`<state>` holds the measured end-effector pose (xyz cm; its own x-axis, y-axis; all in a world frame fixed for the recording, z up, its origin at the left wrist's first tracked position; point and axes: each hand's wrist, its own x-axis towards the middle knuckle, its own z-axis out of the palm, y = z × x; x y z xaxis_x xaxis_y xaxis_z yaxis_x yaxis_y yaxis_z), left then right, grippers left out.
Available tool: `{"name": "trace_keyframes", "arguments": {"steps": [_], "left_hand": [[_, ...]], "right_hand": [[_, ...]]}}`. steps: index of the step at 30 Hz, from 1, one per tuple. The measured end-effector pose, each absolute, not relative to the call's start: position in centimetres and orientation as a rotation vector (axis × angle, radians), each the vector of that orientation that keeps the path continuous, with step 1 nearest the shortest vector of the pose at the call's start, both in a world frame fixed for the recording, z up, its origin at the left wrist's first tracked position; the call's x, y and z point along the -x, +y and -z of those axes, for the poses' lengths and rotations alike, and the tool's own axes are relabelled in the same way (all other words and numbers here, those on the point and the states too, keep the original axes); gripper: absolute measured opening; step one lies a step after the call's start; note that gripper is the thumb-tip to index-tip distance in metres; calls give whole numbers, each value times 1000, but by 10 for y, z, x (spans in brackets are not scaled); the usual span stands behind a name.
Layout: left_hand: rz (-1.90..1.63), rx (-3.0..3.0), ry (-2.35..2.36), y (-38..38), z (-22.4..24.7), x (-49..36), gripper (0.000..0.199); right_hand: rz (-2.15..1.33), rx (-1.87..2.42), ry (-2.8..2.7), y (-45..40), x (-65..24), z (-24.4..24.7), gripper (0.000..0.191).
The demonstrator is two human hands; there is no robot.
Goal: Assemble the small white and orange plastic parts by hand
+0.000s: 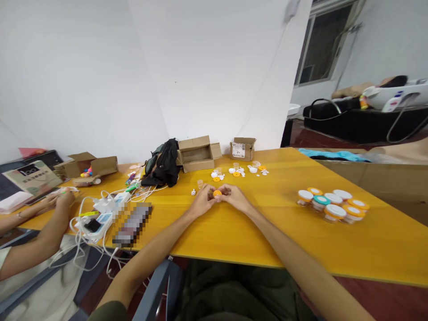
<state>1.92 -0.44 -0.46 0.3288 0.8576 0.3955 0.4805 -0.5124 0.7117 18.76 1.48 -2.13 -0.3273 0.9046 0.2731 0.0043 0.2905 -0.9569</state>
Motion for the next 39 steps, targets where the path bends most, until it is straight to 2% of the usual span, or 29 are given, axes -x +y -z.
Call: {"name": "trace_keyframes", "arguments": {"steps": [10,14,19,26,39], "left_hand": [[-1067,-2266,1099,-9,1,-19,23],[-1144,-2075,1105,-2,8,-19,21],[-1186,-1778,1076,4,12,-19,29],[-1221,-1664,1059,2,5,-20,34],[-1258,-1758,1017,3,7,-19,36]], "right_hand": [[-1317,832,-1501,20,-189,24,41],[-1363,833,-1448,19,-191,23,39],[-1409,779,-1374,17,-191,23,34],[-1470,753,-1373,12,-187,19,36],[-1353,816,-1351,14,-183,19,36]]}}
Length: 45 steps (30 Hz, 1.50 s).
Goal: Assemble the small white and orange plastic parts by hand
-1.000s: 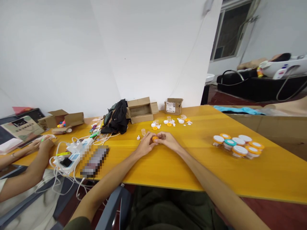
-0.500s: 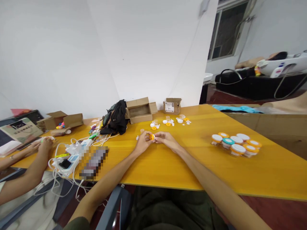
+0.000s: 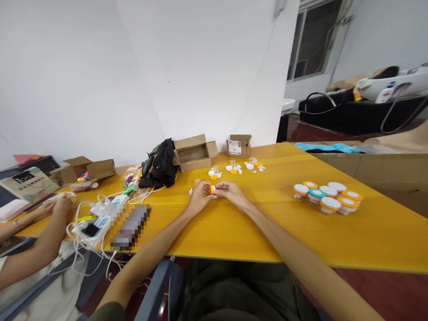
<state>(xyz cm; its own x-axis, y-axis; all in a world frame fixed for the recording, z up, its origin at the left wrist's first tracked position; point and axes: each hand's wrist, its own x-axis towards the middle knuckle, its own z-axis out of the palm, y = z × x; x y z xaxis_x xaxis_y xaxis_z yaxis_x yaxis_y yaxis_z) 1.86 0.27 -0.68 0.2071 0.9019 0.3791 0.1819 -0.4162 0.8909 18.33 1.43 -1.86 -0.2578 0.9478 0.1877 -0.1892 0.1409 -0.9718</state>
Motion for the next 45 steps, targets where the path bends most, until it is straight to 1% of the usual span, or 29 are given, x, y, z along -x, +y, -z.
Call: {"name": "trace_keyframes", "arguments": {"steps": [7,11,22,28,39,45], "left_hand": [[-1207,-1778,1016,1,3,-16,29],[-1212,-1746,1033,1,1,-15,31],[-1263,-1796,1002,3,4,-14,28],[-1296,-1791,979,2,4,-14,28],[-1293,-1726,967,2,3,-15,28],[-1320,-1890,913,3,6,-12,29]], "right_hand": [[-1382,802,-1330,16,-186,21,38],[-1412,785,-1312,13,-186,18,38],[-1361,776,-1386,14,-188,19,36],[-1237,773,-1469,15,-188,18,33],[-1170,791,-1497,15,-188,16,33],[-1211,806,-1458,14,-187,16,34]]}}
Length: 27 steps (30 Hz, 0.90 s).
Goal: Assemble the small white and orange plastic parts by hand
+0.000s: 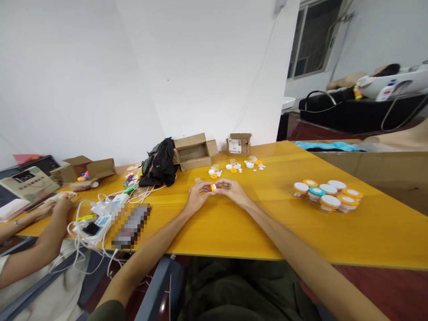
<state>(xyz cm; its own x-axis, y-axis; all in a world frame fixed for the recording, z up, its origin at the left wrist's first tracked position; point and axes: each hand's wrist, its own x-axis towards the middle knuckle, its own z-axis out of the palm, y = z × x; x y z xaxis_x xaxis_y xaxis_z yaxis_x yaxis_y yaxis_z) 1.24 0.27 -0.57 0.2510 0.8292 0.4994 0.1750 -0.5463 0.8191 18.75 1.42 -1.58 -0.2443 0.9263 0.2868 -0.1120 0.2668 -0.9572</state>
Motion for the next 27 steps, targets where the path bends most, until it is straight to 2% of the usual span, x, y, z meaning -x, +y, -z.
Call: {"name": "trace_keyframes", "arguments": {"steps": [11,20,27], "left_hand": [[-1347,-2198,821,3,7,-8,22],[-1330,-2256,876,3,7,-8,23],[-1306,-2192,917,6,10,-10,22]], "right_hand": [[-1401,777,-1375,8,-187,10,41],[-1339,801,-1520,11,-185,16,46],[-1223,785,-1678,16,-185,20,58]]}}
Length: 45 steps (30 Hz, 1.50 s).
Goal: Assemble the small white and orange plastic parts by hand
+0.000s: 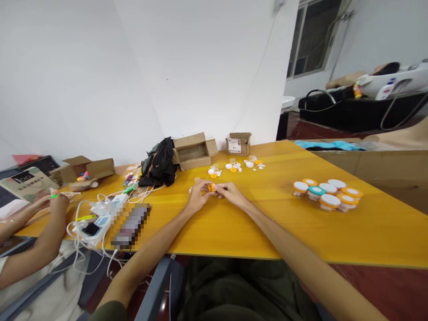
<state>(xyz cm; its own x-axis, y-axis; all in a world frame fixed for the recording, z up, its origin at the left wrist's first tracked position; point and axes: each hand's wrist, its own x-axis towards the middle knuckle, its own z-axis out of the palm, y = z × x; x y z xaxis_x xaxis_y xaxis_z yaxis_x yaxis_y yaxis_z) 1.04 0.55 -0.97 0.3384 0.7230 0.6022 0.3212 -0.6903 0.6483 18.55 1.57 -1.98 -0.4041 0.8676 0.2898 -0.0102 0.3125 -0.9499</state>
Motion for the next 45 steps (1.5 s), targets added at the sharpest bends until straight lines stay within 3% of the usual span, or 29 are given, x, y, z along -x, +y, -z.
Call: {"name": "trace_keyframes", "arguments": {"steps": [9,14,33,39,45], "left_hand": [[-1292,-2374,886,2,6,-10,17],[-1271,-2363,924,3,8,-10,25],[-1066,-2430,1095,5,9,-10,25],[-988,-2469,1120,6,13,-9,25],[-973,-2512,1112,7,11,-6,37]], "right_hand": [[-1332,799,-1637,15,-185,18,66],[-1368,824,-1602,16,-184,19,62],[-1267,908,-1508,19,-180,27,6],[-949,1044,-1639,19,-184,23,10],[-915,1011,-1713,17,-186,21,14]]}}
